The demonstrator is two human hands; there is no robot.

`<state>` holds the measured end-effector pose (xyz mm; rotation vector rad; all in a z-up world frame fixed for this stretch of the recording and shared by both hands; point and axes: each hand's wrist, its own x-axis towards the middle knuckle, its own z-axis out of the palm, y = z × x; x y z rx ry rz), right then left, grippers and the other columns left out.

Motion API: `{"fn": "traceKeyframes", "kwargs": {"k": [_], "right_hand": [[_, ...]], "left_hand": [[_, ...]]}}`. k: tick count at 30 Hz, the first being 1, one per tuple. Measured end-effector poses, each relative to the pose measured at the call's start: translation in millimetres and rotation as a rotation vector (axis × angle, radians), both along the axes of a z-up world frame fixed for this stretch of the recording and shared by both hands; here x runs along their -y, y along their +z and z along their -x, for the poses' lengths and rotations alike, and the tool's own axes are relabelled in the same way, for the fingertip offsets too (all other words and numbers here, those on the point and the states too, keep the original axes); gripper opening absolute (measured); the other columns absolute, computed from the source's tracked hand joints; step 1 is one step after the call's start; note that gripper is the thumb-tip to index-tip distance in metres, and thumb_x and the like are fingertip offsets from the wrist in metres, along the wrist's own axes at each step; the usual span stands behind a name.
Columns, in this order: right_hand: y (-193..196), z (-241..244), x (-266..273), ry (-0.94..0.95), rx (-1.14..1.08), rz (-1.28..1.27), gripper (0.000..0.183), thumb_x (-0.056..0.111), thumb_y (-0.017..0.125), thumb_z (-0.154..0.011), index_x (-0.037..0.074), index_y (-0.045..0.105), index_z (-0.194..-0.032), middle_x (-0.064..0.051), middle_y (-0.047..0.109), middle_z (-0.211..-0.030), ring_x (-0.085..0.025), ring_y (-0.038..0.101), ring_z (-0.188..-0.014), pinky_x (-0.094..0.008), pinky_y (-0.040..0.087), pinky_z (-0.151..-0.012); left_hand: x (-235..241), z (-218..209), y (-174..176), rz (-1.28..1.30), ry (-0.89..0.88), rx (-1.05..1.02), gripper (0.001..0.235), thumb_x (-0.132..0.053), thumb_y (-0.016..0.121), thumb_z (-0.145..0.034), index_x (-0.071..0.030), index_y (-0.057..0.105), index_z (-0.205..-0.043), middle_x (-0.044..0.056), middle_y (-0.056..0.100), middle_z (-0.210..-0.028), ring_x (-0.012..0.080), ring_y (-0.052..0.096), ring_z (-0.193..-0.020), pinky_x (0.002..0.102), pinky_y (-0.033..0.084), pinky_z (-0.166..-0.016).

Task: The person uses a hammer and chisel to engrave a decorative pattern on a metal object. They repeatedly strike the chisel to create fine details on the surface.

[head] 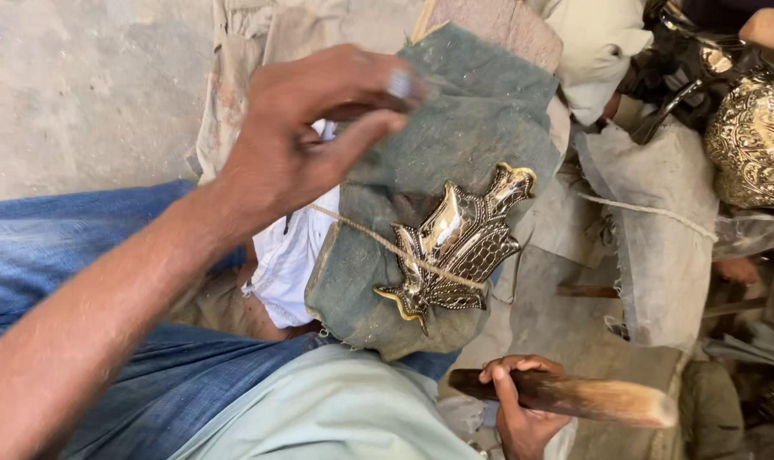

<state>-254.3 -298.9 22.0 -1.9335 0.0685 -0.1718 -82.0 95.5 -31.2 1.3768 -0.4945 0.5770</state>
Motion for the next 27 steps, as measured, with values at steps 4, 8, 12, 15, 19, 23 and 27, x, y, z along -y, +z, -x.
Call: {"fn": "traceKeyframes", "kwargs": {"k": [4,8,12,15,19,23,27], "right_hand": [[-4,0,8,-0.005,-0.026,-0.089,0.026,-0.019,0.059,-0.090,-0.003,0.050,-0.108,-0.021,0.064,-0.083,-0.026,0.066,-0.075,-0.045,0.059,-0.075],[-17,2,22,-0.007,0.015,-0.076,0.023,-0.017,0.059,-0.091,-0.002,0.050,-0.106,-0.021,0.063,-0.080,-0.026,0.066,-0.071,-0.043,0.057,-0.071],[-37,11,46,-0.047,0.002,-0.208,0.021,-0.016,0.059,-0.093,-0.002,0.051,-0.106,-0.020,0.063,-0.081,-0.025,0.066,-0.072,-0.045,0.060,-0.073],[-58,20,62,-0.044,-0.119,-0.183,0.019,-0.015,0.058,-0.091,-0.002,0.051,-0.103,-0.021,0.064,-0.079,-0.026,0.067,-0.072,-0.045,0.061,-0.074],[-97,25,71,-0.002,-0.258,-0.227,0.019,-0.012,0.065,-0.086,-0.003,0.054,-0.098,-0.019,0.068,-0.078,-0.025,0.072,-0.072,-0.041,0.063,-0.070],[-105,7,79,-0.086,-0.468,-0.085,0.021,-0.007,0.075,-0.081,-0.006,0.063,-0.098,-0.019,0.072,-0.073,-0.026,0.073,-0.063,-0.039,0.061,-0.060],[-68,-35,64,-0.032,-0.398,0.040,0.032,-0.004,0.076,-0.080,-0.004,0.064,-0.110,-0.015,0.070,-0.086,-0.020,0.068,-0.073,-0.034,0.056,-0.068]], "left_hand": [[17,24,-12,0.041,0.106,-0.557,0.027,-0.002,0.078,-0.099,-0.008,0.070,-0.124,0.008,0.069,-0.100,0.0112,0.067,-0.087,0.028,0.064,-0.082],[41,32,-12,0.153,-0.125,-0.740,0.031,-0.001,0.074,-0.093,-0.005,0.065,-0.122,0.001,0.073,-0.099,0.0061,0.070,-0.087,0.023,0.062,-0.080],[70,32,-3,0.219,-0.221,-0.713,0.030,0.001,0.074,-0.093,-0.003,0.065,-0.121,0.001,0.072,-0.098,0.0051,0.067,-0.086,0.020,0.057,-0.077],[83,25,2,0.227,-0.254,-0.728,0.030,0.001,0.074,-0.094,-0.002,0.065,-0.122,0.001,0.072,-0.098,0.0037,0.066,-0.088,0.019,0.056,-0.077],[94,7,13,0.171,-0.262,-0.722,0.028,0.000,0.075,-0.094,-0.003,0.066,-0.121,0.001,0.073,-0.098,0.0023,0.065,-0.088,0.018,0.055,-0.075],[101,-13,23,-0.055,-0.248,-0.682,0.030,-0.004,0.078,-0.093,-0.004,0.069,-0.121,0.003,0.072,-0.092,0.0041,0.063,-0.079,0.020,0.054,-0.067],[107,-41,31,-0.347,-0.289,-0.567,0.038,-0.012,0.078,-0.091,-0.008,0.067,-0.127,0.005,0.075,-0.096,0.0077,0.072,-0.078,0.026,0.062,-0.067]]}}
